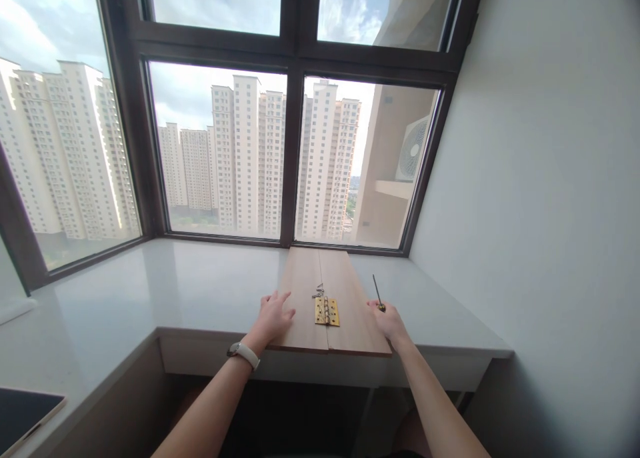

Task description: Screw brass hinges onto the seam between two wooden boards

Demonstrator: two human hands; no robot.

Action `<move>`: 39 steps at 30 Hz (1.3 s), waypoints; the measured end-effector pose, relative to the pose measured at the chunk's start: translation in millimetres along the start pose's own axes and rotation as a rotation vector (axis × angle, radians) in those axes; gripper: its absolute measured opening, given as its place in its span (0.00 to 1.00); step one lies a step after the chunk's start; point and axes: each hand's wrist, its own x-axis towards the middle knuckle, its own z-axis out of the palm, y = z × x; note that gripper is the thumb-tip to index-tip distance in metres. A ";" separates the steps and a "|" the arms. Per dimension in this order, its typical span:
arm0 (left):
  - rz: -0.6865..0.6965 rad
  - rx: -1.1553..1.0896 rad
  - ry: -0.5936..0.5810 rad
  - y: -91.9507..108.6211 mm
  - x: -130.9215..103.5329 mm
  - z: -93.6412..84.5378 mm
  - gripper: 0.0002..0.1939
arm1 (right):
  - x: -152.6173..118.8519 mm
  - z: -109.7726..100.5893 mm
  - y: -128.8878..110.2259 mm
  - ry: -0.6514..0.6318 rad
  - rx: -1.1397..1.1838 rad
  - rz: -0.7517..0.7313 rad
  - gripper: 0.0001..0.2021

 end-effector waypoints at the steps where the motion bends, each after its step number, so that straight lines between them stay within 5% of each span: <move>1: 0.031 -0.011 0.030 5.2 -8.0 -1.4 0.30 | -1.5 -0.7 -1.0 -0.003 -0.017 -0.001 0.20; 7: 0.339 -0.104 -0.064 53.0 -63.1 4.4 0.26 | -0.4 2.9 -9.5 -0.010 -0.064 -0.008 0.18; 11: 0.404 -0.125 -0.064 72.5 -76.3 12.3 0.19 | 2.0 3.9 -17.8 -0.007 0.030 0.015 0.19; 21: 0.391 -0.057 -0.046 66.4 -80.4 10.7 0.18 | 8.0 15.9 -8.5 -0.103 -0.116 -0.088 0.23; 28: 0.383 0.015 -0.018 64.6 -85.5 12.2 0.20 | 11.6 36.8 -37.5 -0.186 -0.429 -0.057 0.24; 34: 0.379 0.037 0.008 68.4 -89.5 12.4 0.18 | 19.0 51.8 -42.5 -0.181 -0.634 0.017 0.23; 39: 0.380 0.055 0.018 69.7 -88.9 12.4 0.18 | 17.6 51.3 -33.5 -0.127 -0.627 -0.071 0.22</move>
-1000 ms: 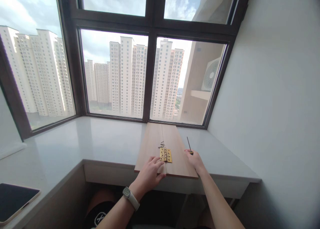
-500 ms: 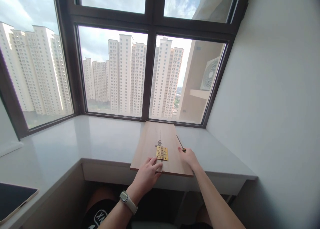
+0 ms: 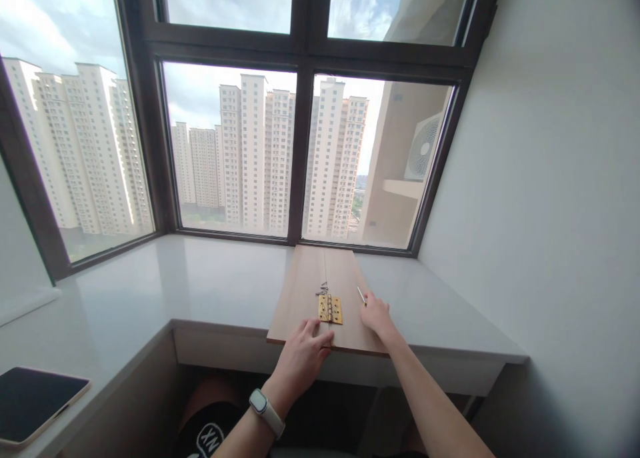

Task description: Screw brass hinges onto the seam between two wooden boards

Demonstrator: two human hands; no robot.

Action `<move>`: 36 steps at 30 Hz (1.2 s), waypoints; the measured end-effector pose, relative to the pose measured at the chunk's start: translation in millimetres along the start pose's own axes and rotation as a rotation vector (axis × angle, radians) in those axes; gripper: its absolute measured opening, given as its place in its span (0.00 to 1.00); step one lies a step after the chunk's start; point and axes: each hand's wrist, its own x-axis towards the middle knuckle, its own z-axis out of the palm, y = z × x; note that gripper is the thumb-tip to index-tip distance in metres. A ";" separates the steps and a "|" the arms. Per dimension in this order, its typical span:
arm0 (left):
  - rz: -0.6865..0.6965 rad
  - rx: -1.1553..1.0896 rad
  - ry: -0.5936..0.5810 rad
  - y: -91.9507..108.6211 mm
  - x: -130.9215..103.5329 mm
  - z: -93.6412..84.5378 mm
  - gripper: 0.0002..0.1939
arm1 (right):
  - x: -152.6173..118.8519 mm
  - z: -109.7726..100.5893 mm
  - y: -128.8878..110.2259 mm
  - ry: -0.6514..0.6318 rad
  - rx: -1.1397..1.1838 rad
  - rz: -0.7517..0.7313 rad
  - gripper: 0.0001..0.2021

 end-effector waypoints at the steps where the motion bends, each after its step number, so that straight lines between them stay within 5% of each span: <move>1: 0.000 0.002 0.003 -0.1 0.0 0.8 0.17 | -0.6 -0.1 3.2 0.009 0.032 -0.014 0.23; 8: -0.017 0.026 0.059 -0.3 -3.8 15.3 0.20 | 0.2 4.2 29.6 -0.011 0.388 -0.046 0.27; 14: -0.046 0.043 0.094 -7.2 -10.2 19.5 0.20 | -12.2 -0.4 15.9 -0.001 0.452 -0.041 0.27; 27: -0.108 0.027 0.098 -82.4 -55.5 -33.8 0.20 | -42.2 21.6 -93.7 -0.070 0.310 -0.112 0.30; 36: -0.190 0.026 0.081 -168.3 -98.4 -82.5 0.20 | -52.1 54.4 -200.0 -0.097 0.406 -0.189 0.32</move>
